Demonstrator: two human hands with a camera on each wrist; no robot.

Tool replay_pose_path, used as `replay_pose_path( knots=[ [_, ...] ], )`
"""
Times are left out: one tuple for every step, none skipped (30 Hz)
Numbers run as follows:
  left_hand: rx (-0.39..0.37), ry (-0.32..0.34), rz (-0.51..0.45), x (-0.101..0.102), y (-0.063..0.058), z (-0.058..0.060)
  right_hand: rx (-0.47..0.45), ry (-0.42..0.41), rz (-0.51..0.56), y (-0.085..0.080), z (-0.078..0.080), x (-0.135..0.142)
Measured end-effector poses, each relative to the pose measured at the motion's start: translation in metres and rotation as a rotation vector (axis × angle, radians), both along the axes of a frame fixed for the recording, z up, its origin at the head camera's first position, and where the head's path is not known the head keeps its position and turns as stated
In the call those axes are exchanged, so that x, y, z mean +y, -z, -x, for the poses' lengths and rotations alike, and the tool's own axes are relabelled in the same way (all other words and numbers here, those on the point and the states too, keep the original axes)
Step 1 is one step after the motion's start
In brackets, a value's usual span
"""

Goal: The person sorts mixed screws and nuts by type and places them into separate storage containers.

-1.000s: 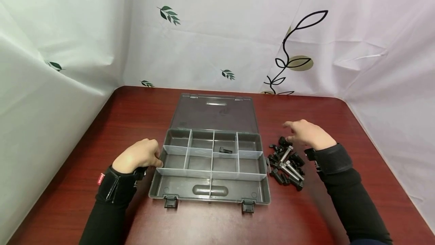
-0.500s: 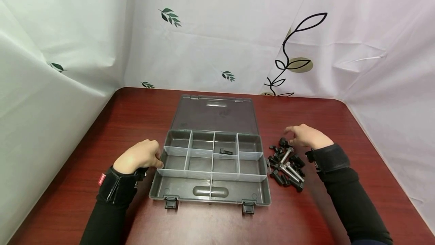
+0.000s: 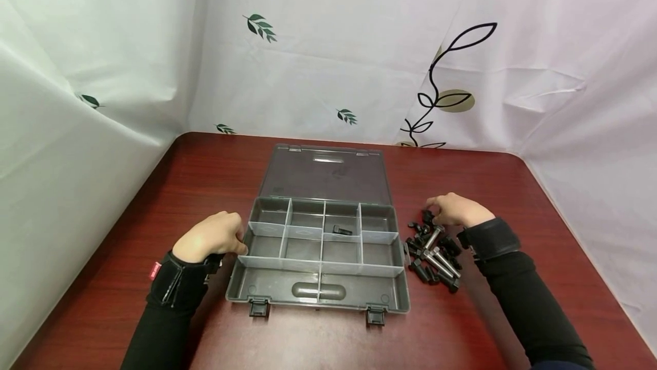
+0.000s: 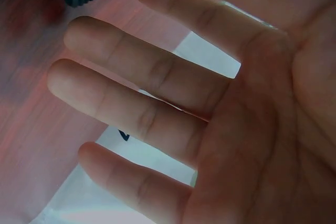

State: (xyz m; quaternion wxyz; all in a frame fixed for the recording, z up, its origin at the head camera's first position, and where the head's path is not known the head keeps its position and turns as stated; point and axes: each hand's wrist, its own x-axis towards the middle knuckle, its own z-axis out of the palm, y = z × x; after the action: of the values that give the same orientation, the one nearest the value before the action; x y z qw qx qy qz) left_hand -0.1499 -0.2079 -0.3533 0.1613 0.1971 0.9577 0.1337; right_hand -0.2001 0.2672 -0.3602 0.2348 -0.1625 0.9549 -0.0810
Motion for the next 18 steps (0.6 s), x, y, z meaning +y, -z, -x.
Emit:
replay_pose_path(
  knots=[
    [0.002,0.000,0.002,0.0002,-0.0001,-0.0001,-0.007,0.003,-0.002,0.0002,-0.0004,-0.0004],
    [0.000,-0.001,0.004,0.0004,0.0000,-0.0002,-0.013,0.006,-0.006,0.0004,-0.0008,-0.0008],
    [-0.001,-0.001,0.004,0.0005,0.0000,-0.0003,-0.016,0.006,-0.013,0.0006,-0.0010,-0.0013],
    [0.000,-0.001,0.006,0.0005,0.0003,-0.0004,-0.020,0.008,-0.018,0.0007,-0.0011,-0.0016],
    [0.000,-0.001,0.006,0.0005,0.0004,-0.0004,-0.021,0.007,-0.021,0.0009,-0.0009,-0.0020],
    [-0.001,-0.003,0.006,0.0004,0.0006,-0.0003,-0.021,0.005,-0.021,0.0010,-0.0005,-0.0022],
    [0.001,-0.003,0.005,0.0002,0.0007,-0.0001,-0.021,0.004,-0.019,0.0012,-0.0001,-0.0027],
    [0.002,-0.004,0.003,0.0000,0.0009,0.0001,-0.020,0.000,-0.017,0.0015,0.0004,-0.0027],
    [0.004,-0.005,0.001,-0.0003,0.0011,0.0002,-0.020,-0.001,-0.014,0.0017,0.0011,-0.0027],
    [0.006,-0.006,0.000,-0.0005,0.0011,0.0004,-0.022,-0.002,-0.011,0.0019,0.0017,-0.0028],
    [0.007,-0.006,-0.001,-0.0006,0.0011,0.0006,-0.023,-0.002,-0.008,0.0023,0.0024,-0.0030],
    [0.008,-0.006,-0.003,-0.0008,0.0012,0.0006,-0.025,-0.003,-0.007,0.0026,0.0030,-0.0030],
    [0.007,-0.006,-0.004,-0.0008,0.0011,0.0005,-0.027,0.000,-0.003,0.0031,0.0034,-0.0031],
    [0.005,-0.006,-0.006,-0.0007,0.0010,0.0005,-0.028,0.001,-0.002,0.0033,0.0037,-0.0031],
    [0.003,-0.006,-0.007,-0.0007,0.0010,0.0004,-0.031,0.003,-0.001,0.0036,0.0041,-0.0034],
    [0.002,-0.006,-0.007,-0.0007,0.0008,0.0004,-0.033,0.004,-0.002,0.0038,0.0044,-0.0036],
    [0.001,-0.005,-0.009,-0.0007,0.0009,0.0003,-0.034,0.003,-0.002,0.0040,0.0046,-0.0036],
    [0.000,-0.006,-0.010,-0.0005,0.0007,0.0002,-0.035,0.003,-0.002,0.0037,0.0046,-0.0039]
  ],
)
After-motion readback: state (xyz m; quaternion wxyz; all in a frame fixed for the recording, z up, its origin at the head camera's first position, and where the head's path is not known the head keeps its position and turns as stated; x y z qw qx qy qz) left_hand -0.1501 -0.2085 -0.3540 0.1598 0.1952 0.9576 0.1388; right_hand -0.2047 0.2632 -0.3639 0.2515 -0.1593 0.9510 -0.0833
